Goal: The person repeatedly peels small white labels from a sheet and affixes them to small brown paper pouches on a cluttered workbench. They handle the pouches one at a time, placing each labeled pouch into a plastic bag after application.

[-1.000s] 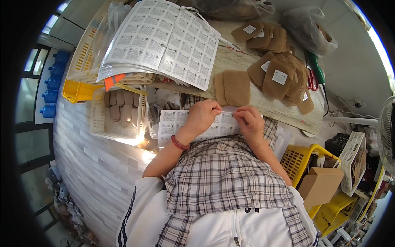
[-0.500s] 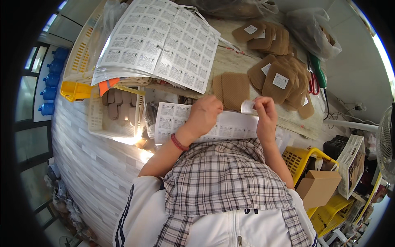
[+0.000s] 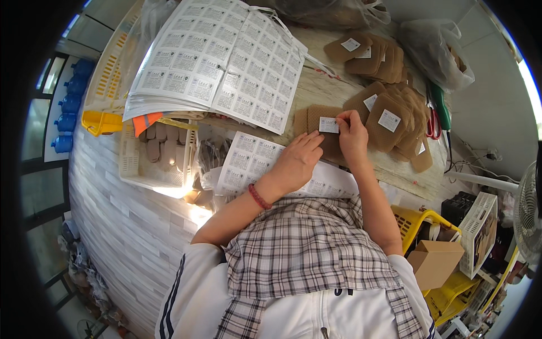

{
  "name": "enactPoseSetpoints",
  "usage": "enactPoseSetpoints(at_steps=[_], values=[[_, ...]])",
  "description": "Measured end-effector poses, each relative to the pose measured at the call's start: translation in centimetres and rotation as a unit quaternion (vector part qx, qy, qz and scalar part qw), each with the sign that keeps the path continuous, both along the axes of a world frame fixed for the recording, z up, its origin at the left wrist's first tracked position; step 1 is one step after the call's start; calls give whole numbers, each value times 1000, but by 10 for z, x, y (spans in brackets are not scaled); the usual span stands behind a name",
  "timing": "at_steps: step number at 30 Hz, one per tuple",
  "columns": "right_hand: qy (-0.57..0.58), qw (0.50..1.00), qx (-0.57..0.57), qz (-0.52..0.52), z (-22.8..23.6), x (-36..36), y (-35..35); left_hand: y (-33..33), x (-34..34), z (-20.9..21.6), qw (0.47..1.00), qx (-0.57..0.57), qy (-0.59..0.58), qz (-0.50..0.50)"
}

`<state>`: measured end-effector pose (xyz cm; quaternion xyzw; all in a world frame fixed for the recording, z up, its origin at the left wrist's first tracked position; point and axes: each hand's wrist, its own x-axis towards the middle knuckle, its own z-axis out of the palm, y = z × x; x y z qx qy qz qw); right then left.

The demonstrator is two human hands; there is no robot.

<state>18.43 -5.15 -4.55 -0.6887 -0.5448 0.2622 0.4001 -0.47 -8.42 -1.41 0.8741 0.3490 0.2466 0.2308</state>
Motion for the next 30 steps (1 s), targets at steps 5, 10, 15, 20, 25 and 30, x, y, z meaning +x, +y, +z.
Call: enactPoseSetpoints(at_steps=[5, 10, 15, 20, 25, 30], values=[[-14, 1000, -21, -10, 4, -2, -1, 0, 1, 2, 1000, 8, 1, -1], [-39, 999, -22, -18, 13, -7, -1, 0, 2, 1, 1000, 10, 1, 1], [-40, 999, -10, -17, 11, -8, -2, 0, 1, 0, 1000, -12, 7, 1], [-52, 999, -2, -16, 15, -10, -4, -3, 2, 15, 994, -102, 1, 33], [-62, 998, 14, -14, 14, -11, -4, -1, 2, 8, 1000, -10, 8, 13], [-106, 992, 61, 14, 8, -9, -4, -4, 6, 2, 998, 7, 62, 5]])
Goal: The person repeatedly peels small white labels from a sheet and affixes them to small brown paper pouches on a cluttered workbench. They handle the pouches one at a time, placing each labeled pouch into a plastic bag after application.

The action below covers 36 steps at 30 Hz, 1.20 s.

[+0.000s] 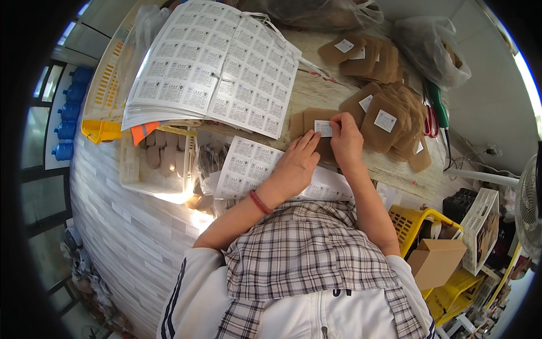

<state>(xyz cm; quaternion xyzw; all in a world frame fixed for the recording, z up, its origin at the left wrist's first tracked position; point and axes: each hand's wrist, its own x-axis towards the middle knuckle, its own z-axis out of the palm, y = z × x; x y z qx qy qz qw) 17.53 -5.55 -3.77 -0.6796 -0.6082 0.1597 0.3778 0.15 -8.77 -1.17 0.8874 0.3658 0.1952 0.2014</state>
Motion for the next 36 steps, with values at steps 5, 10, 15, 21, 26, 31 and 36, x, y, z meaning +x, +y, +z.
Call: enactPoseSetpoints(at_steps=[5, 10, 15, 21, 26, 31, 36], values=[[-84, 996, 7, 11, -1, -7, -4, -1, 4, 0, 1000, 20, 12, 6], [-85, 996, 28, -14, -1, -13, -7, 0, 4, -1, 999, 24, 23, 5], [-121, 991, 39, -39, -6, -15, -7, -2, 4, -2, 999, 24, 23, 6], [-135, 989, 46, -48, -13, -12, -4, -4, 4, -3, 1000, 27, 7, 8], [-133, 983, 114, -60, -21, -9, -2, -7, 2, -5, 1000, 11, -12, 5], [-70, 973, 210, -60, -8, -9, -9, -7, 0, -12, 1000, 15, -19, 18], [-92, 956, 262, -93, 42, 4, -17, -8, -1, -19, 1000, -1, -18, 26]])
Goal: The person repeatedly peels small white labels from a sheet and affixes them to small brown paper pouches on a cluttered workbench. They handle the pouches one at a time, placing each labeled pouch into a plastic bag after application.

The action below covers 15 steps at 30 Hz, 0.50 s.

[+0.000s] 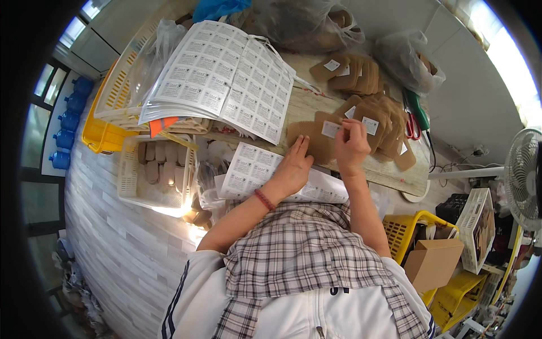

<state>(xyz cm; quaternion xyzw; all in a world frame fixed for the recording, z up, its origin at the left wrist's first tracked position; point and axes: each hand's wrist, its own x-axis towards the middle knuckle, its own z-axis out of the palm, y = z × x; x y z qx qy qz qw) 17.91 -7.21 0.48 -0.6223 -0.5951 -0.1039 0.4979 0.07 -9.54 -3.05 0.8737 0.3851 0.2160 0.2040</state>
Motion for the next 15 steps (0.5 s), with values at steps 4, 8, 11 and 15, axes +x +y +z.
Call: enactPoseSetpoints(at_steps=[4, 8, 11, 15], values=[[-34, 995, -9, -97, 33, 53, 7, 4, 1, -8, 1000, 10, -7, -11], [-24, 989, -18, -146, 41, 83, 15, 6, 0, -7, 999, 7, -35, -28], [27, 997, -67, -10, 33, 52, -14, 2, 0, 5, 991, 114, -70, -7], [-57, 969, -213, 111, 4, 8, -36, -8, -6, 30, 999, -12, -48, -22]])
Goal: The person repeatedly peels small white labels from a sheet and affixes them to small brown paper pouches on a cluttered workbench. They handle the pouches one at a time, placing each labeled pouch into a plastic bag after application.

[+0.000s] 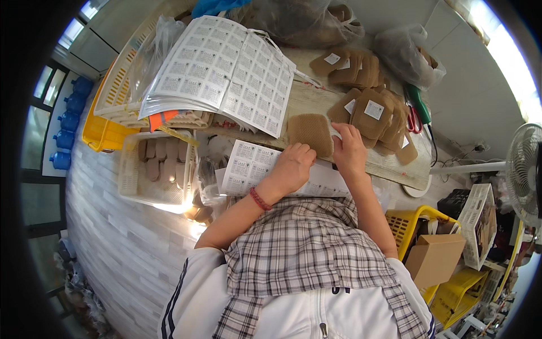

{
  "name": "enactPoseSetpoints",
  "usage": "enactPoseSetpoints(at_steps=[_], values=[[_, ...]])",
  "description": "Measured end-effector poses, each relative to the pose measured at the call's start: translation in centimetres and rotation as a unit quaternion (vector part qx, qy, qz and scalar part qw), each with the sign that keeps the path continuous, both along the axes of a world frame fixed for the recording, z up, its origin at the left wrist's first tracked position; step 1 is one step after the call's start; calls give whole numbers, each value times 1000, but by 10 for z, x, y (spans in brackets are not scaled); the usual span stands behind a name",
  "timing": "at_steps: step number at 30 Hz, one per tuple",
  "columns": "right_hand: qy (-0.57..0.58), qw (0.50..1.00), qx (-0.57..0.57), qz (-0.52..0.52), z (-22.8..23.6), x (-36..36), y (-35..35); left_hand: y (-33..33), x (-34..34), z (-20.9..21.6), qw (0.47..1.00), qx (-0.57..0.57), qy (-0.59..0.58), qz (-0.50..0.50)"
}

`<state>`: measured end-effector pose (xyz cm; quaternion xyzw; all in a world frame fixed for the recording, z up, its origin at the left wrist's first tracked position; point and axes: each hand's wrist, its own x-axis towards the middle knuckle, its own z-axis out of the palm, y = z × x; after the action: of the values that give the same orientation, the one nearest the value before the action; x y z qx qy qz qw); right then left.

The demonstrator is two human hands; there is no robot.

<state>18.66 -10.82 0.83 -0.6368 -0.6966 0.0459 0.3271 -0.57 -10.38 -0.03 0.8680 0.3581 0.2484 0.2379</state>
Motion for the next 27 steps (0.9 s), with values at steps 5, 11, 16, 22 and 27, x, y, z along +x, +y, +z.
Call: enactPoseSetpoints(at_steps=[5, 11, 16, 22, 27], values=[[-78, 985, -15, 152, 9, -21, 49, -29, -14, 16, 999, -9, -28, -16], [-174, 961, -188, 102, -3, -26, 76, -40, -38, 39, 999, 46, -17, -1], [-162, 953, -250, -54, -12, -25, 67, -45, -57, 39, 997, -37, 16, 72], [-183, 970, -160, -19, 22, -29, 39, -41, -57, 34, 988, -128, -9, 90], [-200, 960, 15, 193, 6, -12, 47, -38, -57, 38, 996, -54, 25, 67]])
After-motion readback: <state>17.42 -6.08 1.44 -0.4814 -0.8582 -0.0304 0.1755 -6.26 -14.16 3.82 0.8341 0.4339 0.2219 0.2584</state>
